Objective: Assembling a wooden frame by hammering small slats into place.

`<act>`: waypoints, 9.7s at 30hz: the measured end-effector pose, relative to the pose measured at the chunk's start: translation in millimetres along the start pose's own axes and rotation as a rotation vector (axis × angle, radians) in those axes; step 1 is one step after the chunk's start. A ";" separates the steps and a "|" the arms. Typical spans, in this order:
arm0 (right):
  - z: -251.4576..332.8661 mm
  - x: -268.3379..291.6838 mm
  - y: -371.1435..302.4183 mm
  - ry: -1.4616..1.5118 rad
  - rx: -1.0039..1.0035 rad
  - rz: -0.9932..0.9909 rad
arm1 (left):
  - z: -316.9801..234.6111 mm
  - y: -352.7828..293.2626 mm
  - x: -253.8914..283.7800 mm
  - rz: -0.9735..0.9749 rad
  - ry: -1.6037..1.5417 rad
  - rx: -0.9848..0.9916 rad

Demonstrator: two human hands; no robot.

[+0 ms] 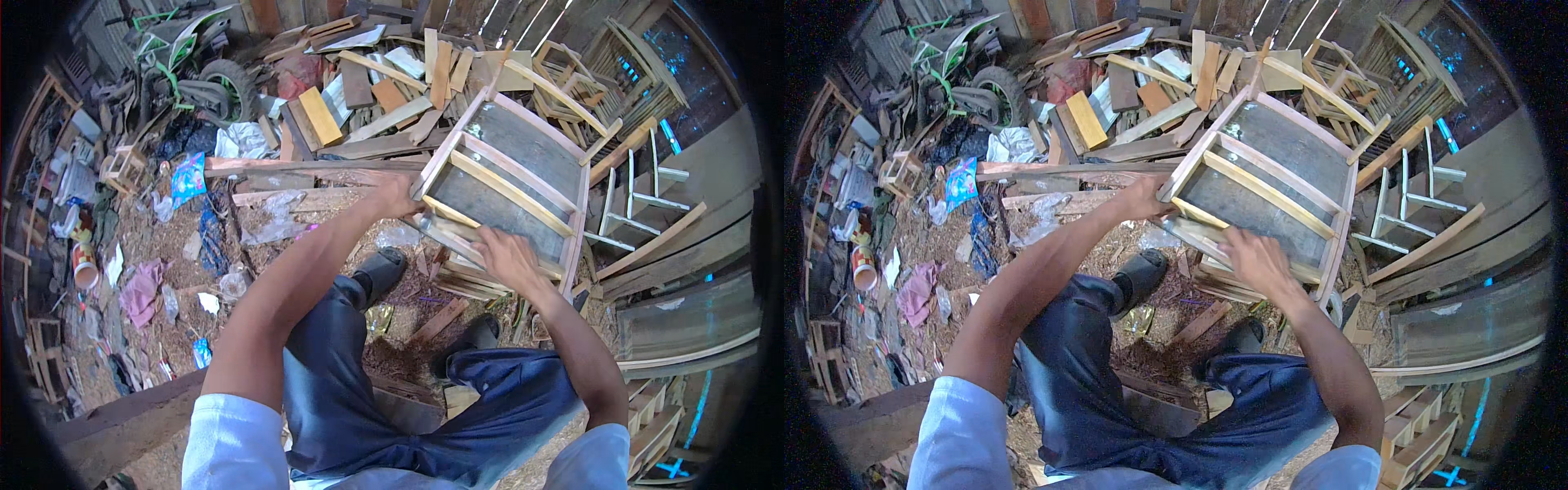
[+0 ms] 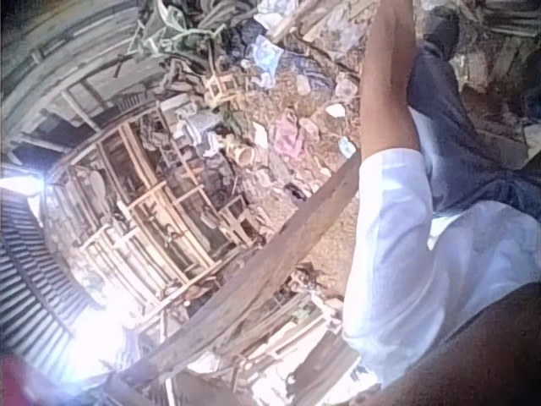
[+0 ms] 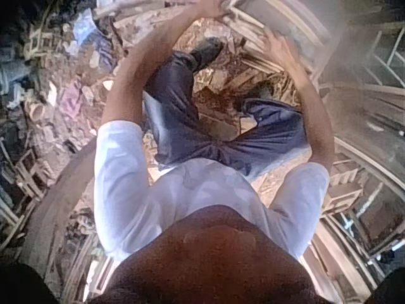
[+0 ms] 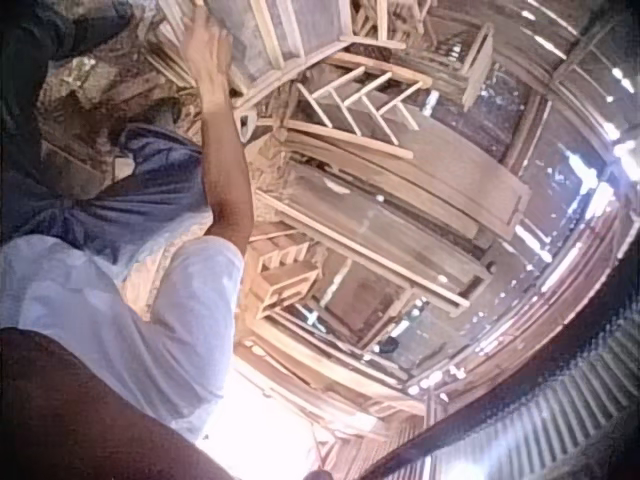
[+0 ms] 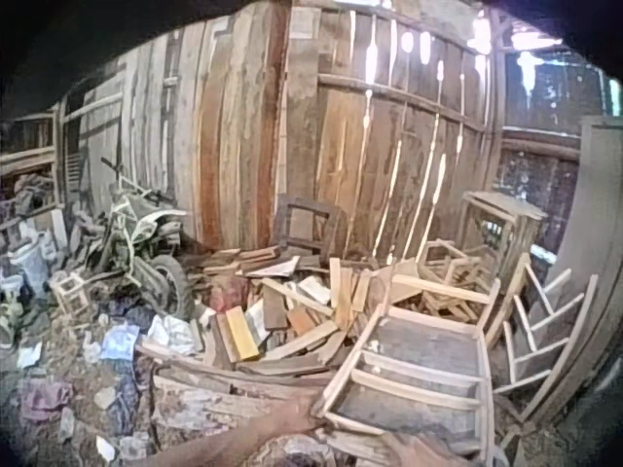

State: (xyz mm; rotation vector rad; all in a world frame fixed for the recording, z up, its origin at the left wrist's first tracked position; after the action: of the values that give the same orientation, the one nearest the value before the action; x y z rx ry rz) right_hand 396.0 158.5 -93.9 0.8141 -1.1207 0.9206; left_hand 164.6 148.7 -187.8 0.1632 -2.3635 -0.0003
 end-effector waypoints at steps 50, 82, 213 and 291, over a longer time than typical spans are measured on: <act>-12.9 9.4 -3.3 -0.114 -0.232 0.200 | -4.9 -3.4 6.4 -0.018 0.033 -0.069; -21.2 10.1 -3.0 -0.180 -0.116 0.107 | -2.5 -2.6 1.2 0.005 0.000 0.008; -15.9 17.7 -60.3 0.300 -0.144 0.094 | -35.6 10.3 -16.8 0.075 -0.216 0.008; -68.2 49.8 -214.1 0.345 -0.944 -0.421 | -191.4 -1.8 -90.0 0.301 0.330 -0.466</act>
State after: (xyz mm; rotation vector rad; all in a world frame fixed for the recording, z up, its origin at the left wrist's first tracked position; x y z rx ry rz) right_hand 625.1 142.7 -79.4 0.0815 -0.8823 0.1043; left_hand 361.8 166.6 -113.4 -0.3888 -1.9763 -0.3490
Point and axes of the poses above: each hand's wrist, its own y-axis towards the middle knuckle, its own x-axis out of the back of the hand, z = x × y, the point moved 5 cm from there along y, towards the middle knuckle, and after that the axes turned 1 degree about -z, right-handed, at the moved point
